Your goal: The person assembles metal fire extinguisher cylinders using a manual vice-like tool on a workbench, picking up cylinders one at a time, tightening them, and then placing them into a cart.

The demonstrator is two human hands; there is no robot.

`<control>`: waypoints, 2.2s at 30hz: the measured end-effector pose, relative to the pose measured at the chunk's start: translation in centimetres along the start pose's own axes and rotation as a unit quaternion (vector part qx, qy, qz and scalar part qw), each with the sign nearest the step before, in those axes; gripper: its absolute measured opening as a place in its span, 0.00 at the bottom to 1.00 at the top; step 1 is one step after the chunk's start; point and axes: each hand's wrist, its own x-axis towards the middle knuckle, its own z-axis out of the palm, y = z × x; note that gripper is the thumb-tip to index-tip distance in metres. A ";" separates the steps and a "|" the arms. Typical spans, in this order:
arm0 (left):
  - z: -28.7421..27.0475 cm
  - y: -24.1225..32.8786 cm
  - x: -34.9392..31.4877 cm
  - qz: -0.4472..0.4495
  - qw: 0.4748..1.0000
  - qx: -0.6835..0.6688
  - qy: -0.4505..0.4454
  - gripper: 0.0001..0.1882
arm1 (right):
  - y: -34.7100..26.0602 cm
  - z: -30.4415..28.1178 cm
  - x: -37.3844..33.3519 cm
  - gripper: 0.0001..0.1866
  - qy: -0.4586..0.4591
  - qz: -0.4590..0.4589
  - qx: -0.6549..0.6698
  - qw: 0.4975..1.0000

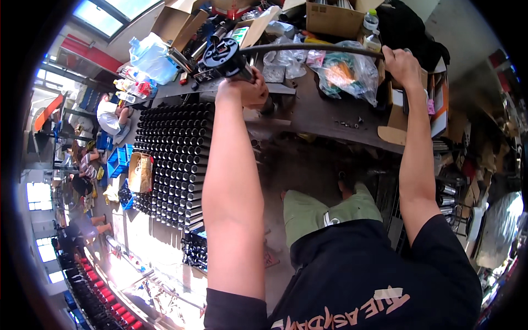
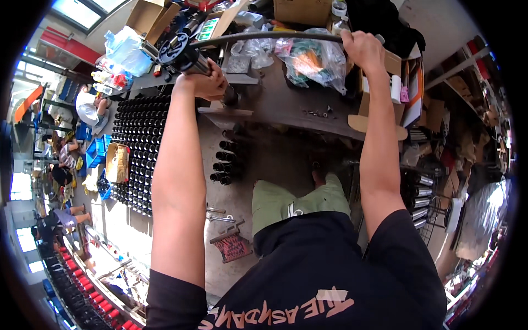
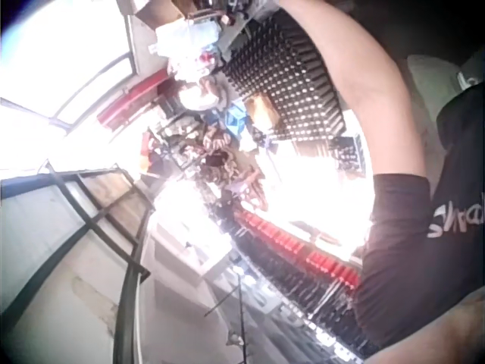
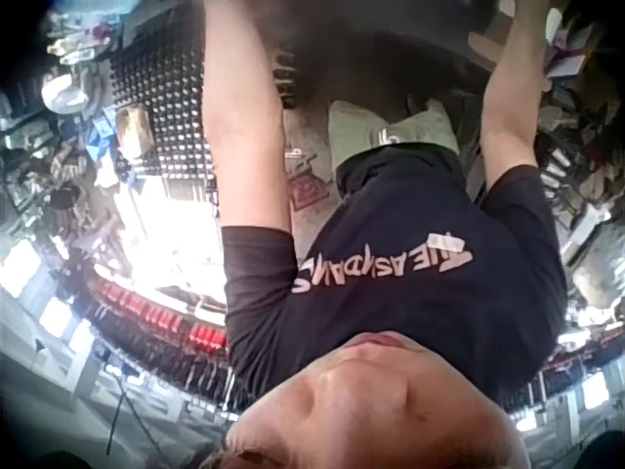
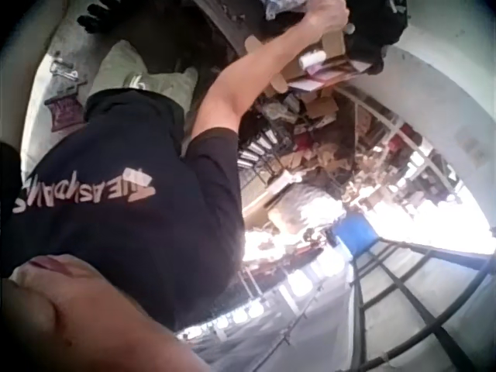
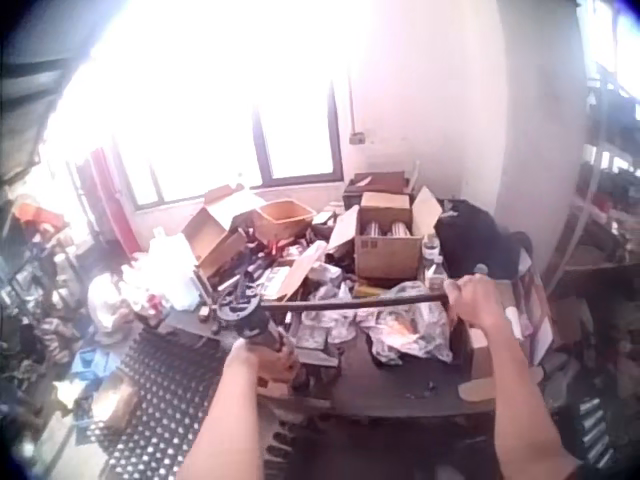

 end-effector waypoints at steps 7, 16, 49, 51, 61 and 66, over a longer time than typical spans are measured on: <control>-0.4 0.1 0.3 -0.018 1.000 -0.005 -0.012 0.49 | 0.5 -0.7 -2.0 0.34 0.009 0.005 0.009 1.000; 0.1 1.7 0.7 -0.020 0.993 0.086 -0.074 0.27 | -0.7 0.2 -0.1 0.29 -0.006 -0.005 0.036 0.999; -18.9 -10.2 -5.8 0.593 0.572 0.381 -0.420 0.29 | -0.7 24.4 -24.2 0.18 -0.488 0.425 0.501 0.575; -18.5 -10.0 -5.5 0.571 0.584 0.392 -0.423 0.28 | -2.4 25.6 -23.8 0.14 -0.495 0.442 0.536 0.522; -17.7 -6.4 -0.5 0.254 0.666 0.299 -0.635 0.35 | -6.6 24.5 -26.1 0.15 -0.556 0.453 0.529 0.454; -17.6 -6.6 0.6 0.174 0.687 0.233 -0.665 0.31 | -3.7 25.5 -27.3 0.13 -0.592 0.389 0.506 0.492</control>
